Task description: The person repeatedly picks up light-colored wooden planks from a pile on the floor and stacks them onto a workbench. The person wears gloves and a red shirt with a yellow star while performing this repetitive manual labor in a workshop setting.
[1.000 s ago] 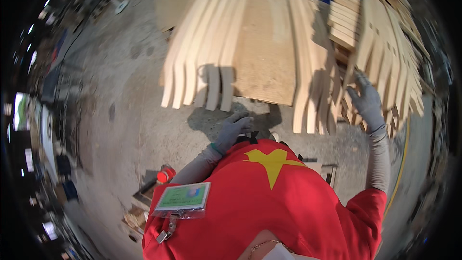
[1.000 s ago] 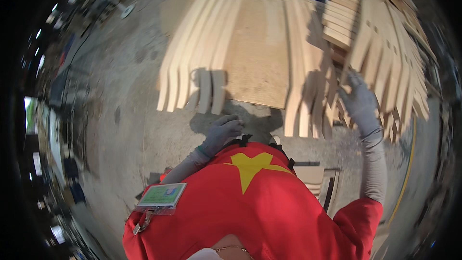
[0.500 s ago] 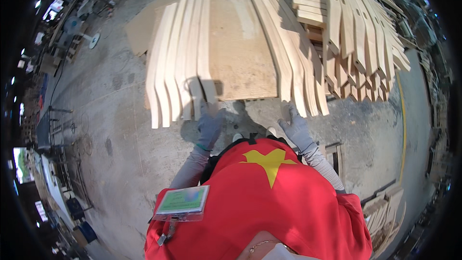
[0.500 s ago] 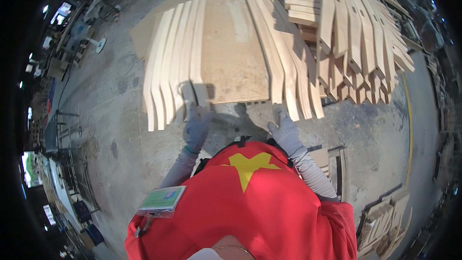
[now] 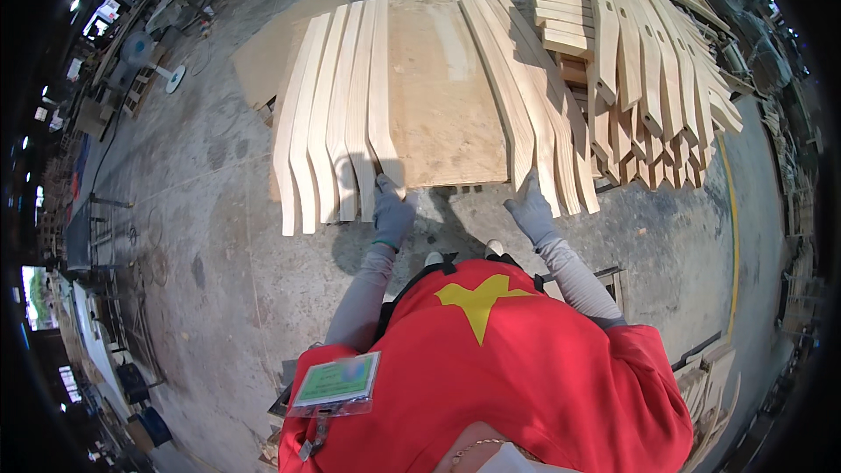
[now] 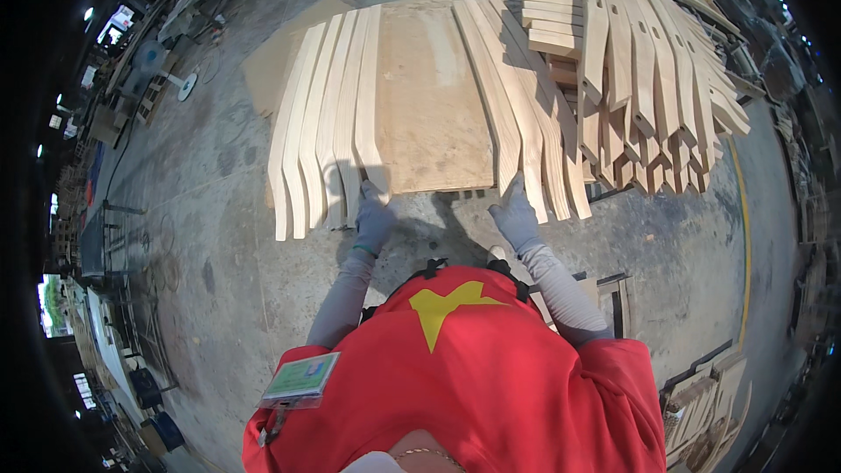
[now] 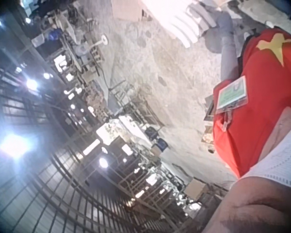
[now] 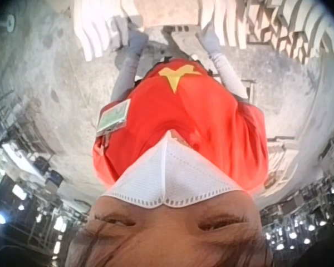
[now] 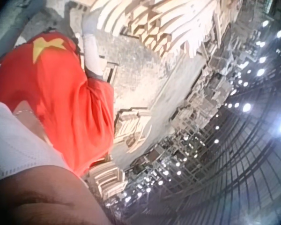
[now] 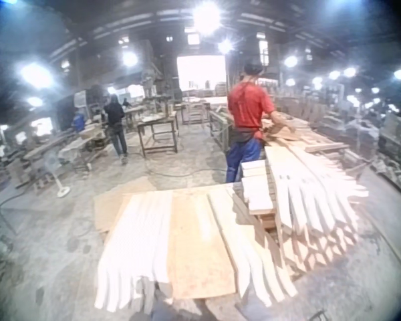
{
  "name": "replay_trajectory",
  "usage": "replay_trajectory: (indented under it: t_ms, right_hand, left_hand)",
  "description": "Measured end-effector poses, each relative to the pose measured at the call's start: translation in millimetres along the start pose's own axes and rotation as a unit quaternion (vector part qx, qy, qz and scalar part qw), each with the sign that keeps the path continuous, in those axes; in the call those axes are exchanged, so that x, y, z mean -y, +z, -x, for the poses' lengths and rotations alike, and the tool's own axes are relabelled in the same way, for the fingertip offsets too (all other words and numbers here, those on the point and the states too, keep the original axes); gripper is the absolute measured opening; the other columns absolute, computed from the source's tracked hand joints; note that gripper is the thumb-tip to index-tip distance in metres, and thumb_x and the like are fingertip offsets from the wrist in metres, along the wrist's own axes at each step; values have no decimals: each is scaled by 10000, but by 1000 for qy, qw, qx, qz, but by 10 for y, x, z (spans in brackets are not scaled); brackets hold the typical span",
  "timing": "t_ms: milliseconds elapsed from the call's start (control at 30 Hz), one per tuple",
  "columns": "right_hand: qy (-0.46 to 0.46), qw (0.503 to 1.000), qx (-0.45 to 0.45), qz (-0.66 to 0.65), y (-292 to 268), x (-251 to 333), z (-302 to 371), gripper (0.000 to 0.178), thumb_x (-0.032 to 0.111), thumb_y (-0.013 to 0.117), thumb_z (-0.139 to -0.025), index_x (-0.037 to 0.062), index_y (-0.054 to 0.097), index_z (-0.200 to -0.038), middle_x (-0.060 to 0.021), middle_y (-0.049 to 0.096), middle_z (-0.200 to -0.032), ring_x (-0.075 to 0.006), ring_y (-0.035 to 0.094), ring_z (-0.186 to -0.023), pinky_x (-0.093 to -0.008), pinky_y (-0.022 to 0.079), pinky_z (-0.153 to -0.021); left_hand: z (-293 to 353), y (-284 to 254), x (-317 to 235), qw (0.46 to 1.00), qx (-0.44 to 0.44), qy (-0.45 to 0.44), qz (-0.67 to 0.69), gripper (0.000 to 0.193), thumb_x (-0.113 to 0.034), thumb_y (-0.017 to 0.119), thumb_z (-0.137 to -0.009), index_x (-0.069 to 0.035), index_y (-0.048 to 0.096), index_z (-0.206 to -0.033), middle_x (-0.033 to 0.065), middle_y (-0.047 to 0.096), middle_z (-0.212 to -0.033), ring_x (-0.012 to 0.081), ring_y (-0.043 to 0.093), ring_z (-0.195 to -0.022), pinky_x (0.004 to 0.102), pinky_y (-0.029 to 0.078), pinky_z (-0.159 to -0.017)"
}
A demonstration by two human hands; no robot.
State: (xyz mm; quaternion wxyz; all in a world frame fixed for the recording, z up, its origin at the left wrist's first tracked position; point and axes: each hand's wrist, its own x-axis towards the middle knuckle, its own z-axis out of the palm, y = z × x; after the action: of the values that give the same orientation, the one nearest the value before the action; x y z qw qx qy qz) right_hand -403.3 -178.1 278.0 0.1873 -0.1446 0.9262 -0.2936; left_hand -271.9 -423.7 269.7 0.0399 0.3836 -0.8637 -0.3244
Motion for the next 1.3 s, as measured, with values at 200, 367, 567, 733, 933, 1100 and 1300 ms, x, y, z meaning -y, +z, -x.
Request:
replay_trajectory:
  t_ms: [200,367,567,733,933,1100,1300]
  right_hand:
    - [-34,999,-28,21,122,-80,-28,939,206,626,-748,-23,31,-1438,-306,428,-1290,-420,518,-1095,-455,430,-916]
    - [-31,999,-34,1,148,-181,-65,937,202,619,-748,-16,24,-1438,-282,476,-1220,-439,544,-1021,-473,447,-877]
    - [-15,1000,-18,5,109,-108,-37,923,204,625,-763,-4,35,-1442,-268,477,-1224,-432,548,-1015,-477,449,-870]
    - [-7,1000,-12,16,121,-70,-22,961,243,656,-747,6,44,-1449,-280,423,-1316,-418,524,-1088,-462,430,-909]
    - [-69,996,-55,4,163,-175,-22,924,164,590,-756,-44,-7,-1430,-318,462,-1233,-434,563,-985,-466,467,-837]
    - [-53,998,-26,-4,201,-115,-18,989,199,655,-722,-21,13,-1441,-333,468,-1222,-438,565,-980,-444,472,-831]
    - [-32,999,19,-2,15,-161,0,951,245,667,-744,-5,61,-1434,-334,523,-1144,-428,567,-1014,-446,475,-839]
  left_hand:
    - [-61,27,21,999,-15,34,12,893,-332,661,-767,96,181,-1386,359,403,-1284,451,447,-1175,430,386,-978]
    - [114,-140,-56,992,-7,122,-31,609,-268,613,-814,78,374,-1254,287,501,-1194,439,512,-1072,445,431,-906]
    - [149,-370,168,980,-31,36,-194,386,-220,553,-851,46,444,-1109,256,601,-1005,429,599,-862,485,487,-719]
    - [14,-267,143,997,-42,-45,-38,555,-267,612,-796,54,407,-1200,295,609,-967,442,597,-898,477,483,-759]
    - [-147,-285,48,994,-39,-96,-25,612,-284,654,-743,45,423,-1204,281,602,-1030,414,589,-970,456,461,-836]
    - [-138,-559,180,981,11,-128,149,519,-303,667,-742,41,499,-1093,198,631,-938,323,626,-842,382,492,-743]
    - [-179,-573,130,962,67,-97,246,521,-343,664,-760,45,528,-1080,120,626,-850,204,612,-730,306,491,-644]
